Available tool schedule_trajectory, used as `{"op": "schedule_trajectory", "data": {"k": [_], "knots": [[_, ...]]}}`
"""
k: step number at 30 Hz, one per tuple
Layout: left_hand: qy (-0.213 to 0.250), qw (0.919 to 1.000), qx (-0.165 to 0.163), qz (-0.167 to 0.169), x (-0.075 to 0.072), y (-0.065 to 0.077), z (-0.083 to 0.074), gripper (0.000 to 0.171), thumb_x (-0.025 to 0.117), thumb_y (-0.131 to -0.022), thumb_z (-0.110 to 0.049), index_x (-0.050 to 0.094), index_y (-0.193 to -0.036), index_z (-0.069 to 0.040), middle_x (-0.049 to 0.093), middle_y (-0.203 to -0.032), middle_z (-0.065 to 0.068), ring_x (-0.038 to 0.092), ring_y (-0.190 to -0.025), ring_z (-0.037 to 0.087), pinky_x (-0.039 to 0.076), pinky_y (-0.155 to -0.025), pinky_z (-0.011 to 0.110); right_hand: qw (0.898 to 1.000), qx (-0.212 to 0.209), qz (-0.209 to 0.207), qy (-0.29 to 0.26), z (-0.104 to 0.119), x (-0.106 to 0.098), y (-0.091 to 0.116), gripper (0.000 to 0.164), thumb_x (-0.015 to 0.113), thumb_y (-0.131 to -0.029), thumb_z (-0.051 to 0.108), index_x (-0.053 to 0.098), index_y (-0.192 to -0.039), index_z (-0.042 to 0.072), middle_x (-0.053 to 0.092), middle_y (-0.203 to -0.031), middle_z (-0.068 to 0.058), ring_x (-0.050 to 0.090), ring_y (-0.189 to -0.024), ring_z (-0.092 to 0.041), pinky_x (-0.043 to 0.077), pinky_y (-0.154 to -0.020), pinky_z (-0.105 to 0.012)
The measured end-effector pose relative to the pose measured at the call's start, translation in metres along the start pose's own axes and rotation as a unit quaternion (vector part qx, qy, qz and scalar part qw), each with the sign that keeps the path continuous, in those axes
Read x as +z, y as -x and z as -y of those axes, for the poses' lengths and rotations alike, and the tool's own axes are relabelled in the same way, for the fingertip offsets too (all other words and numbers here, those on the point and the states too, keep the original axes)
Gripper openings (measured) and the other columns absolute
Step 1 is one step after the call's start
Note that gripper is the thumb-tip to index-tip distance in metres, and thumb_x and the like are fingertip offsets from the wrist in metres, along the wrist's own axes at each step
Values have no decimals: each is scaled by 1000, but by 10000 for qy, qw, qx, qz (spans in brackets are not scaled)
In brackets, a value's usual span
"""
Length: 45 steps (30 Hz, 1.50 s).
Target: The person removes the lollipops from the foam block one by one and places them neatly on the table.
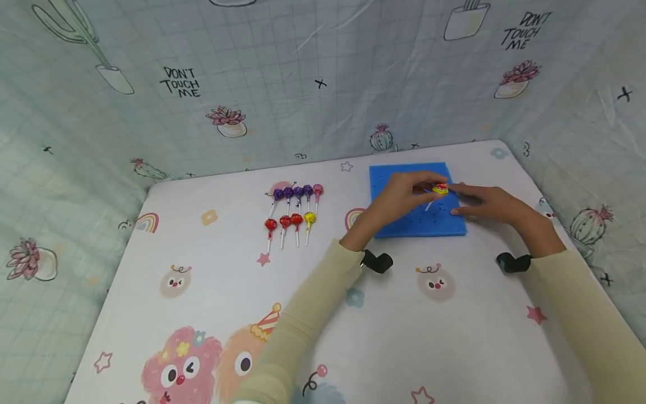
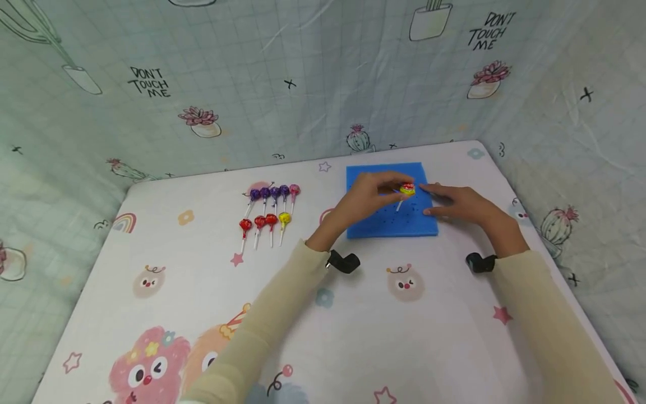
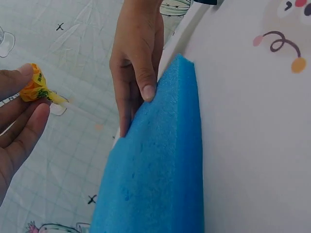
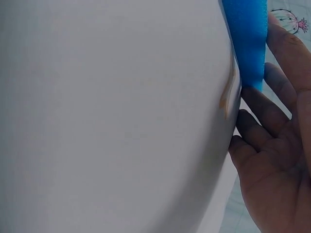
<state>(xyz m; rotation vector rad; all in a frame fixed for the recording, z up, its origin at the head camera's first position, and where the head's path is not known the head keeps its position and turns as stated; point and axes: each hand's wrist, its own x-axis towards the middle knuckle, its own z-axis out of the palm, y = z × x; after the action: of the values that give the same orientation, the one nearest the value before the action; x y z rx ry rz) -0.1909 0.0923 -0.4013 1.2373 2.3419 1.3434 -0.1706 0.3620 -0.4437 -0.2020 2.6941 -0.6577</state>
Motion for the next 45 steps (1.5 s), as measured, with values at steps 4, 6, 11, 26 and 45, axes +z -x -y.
{"op": "schedule_trajectory", "data": {"k": [4, 6, 11, 26, 45], "knots": [[-24, 9999, 109, -63, -1, 6, 5, 34, 66, -100, -17, 67, -133, -10, 68, -130, 2, 63, -110, 1, 48, -92, 9, 10000, -73, -31, 23, -2, 2, -2, 87, 72, -92, 53, 34, -159, 12, 22, -161, -31, 19, -146, -57, 20, -111, -76], [-44, 9999, 103, -108, -2, 11, 9, 32, 64, -101, -16, 69, -132, -11, 68, -131, 1, 63, -112, 1, 48, -93, 10, 10000, -82, -26, 10, -2, 3, -3, 88, 71, -91, 53, 34, -159, 13, 22, -161, -31, 18, -146, -56, 20, -111, -75], [-71, 9996, 131, -238, -7, 22, 22, 31, 63, -101, -15, 70, -131, -9, 68, -129, 4, 65, -113, 5, 50, -92, 12, 9999, -116, 15, 91, -5, 6, -4, 88, 71, -92, 55, 32, -160, 14, 22, -161, -31, 18, -146, -56, 20, -111, -75], [-39, 9980, 182, -602, -34, 53, 33, 31, 68, -97, -4, 70, -128, -6, 67, -128, 8, 66, -111, 11, 52, -94, 16, 9999, -157, -55, 38, -3, 4, -1, 88, 72, -92, 51, 32, -160, 12, 21, -161, -31, 16, -147, -56, 18, -112, -75], [-106, 9979, 156, -626, -42, 60, 43, 33, 65, -98, -2, 69, -131, -7, 68, -125, 8, 67, -112, 12, 54, -92, 17, 9998, -188, -94, 53, -4, 5, -1, 87, 72, -92, 51, 33, -160, 12, 22, -161, -30, 17, -147, -56, 18, -112, -75]]}}
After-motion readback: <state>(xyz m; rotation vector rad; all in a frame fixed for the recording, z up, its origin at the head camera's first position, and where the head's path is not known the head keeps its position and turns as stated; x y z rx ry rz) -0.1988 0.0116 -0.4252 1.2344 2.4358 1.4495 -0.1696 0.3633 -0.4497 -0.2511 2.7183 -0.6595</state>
